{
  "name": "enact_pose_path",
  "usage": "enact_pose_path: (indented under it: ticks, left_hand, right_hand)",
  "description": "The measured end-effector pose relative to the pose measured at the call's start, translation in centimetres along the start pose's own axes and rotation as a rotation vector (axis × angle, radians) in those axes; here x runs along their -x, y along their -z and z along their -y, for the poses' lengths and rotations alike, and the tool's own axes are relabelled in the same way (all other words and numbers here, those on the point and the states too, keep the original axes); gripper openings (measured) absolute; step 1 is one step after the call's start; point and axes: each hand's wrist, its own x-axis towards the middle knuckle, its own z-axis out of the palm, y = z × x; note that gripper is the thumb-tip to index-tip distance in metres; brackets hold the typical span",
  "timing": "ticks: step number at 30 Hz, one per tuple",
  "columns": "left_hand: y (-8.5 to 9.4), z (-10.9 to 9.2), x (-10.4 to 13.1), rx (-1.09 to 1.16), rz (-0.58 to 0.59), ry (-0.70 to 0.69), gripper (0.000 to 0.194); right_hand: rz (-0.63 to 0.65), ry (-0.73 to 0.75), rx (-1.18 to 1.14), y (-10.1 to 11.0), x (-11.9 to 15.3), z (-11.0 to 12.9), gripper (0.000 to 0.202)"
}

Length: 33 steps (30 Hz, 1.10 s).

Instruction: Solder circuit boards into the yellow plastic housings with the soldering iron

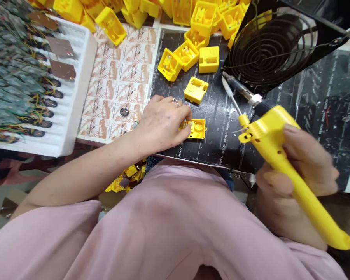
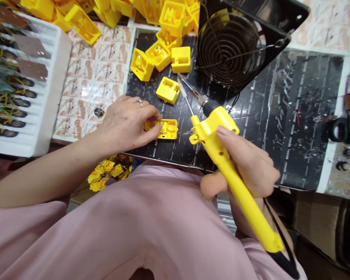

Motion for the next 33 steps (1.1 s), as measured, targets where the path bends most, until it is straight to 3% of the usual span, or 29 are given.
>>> enact_pose_path:
  ticks: [4, 6, 8, 11, 14, 18, 21, 23, 26, 29, 31, 33]
  left_hand:
    - [-1.2, -0.6, 1.1, 0.05, -0.074, -0.18, 0.049]
    - [-1.8, -0.8, 1.5, 0.072, -0.083, -0.266, 0.044]
    - [-1.6, -0.3, 1.9, 0.122, -0.109, -0.281, 0.041]
    - [-0.2, 2.0, 2.6, 0.215, -0.135, -0.229, 0.051]
    - [0.7, 4.8, 3.5, 0.237, -0.044, -0.262, 0.066]
    - [-1.4, 5.7, 4.3, 0.143, 0.019, -0.327, 0.066]
    - [-3.5, 5.3, 4.9, 0.077, -0.099, -0.279, 0.061]
    - [-3.8, 5.6, 5.8, 0.127, -0.172, -0.26, 0.061]
    - [-2.1, 7.4, 9.3, 0.296, -0.204, -0.193, 0.061]
    - [0.3, 10.5, 15.7, 0.499, -0.113, -0.068, 0.076]
    - [0.4, 13.0, 20.6, 0.586, 0.018, 0.033, 0.088]
    - [-1.1, 15.2, 25.0, 0.619, 0.219, 0.108, 0.092]
  right_hand:
    - [-0.148, 0.02, 0.147, -1.3, -0.7, 2.0, 0.052]
    - [-0.229, 0.051, 0.17, -1.5, -0.8, 2.0, 0.054]
    - [-0.228, 0.107, 0.152, -1.4, -0.9, 1.4, 0.058]
    - [-0.098, 0.185, 0.1, -1.1, -1.6, 0.2, 0.064]
    - [0.038, 0.279, 0.081, -1.6, -3.7, -0.8, 0.062]
    - [0.116, 0.403, 0.238, -4.5, -7.8, -2.3, 0.019]
    - [0.281, 0.345, 0.288, -7.8, -10.5, -4.3, 0.031]
    - [0.346, 0.317, 0.291, -9.9, -11.6, -5.7, 0.045]
    - [0.421, 0.28, 0.264, -11.7, -12.0, -6.6, 0.039]
    - [0.414, 0.312, 0.151, -11.3, -11.0, -5.7, 0.034]
    - [0.409, 0.346, 0.083, -10.3, -9.7, -4.4, 0.036]
    - [0.413, 0.349, 0.042, -9.3, -8.0, -3.0, 0.034]
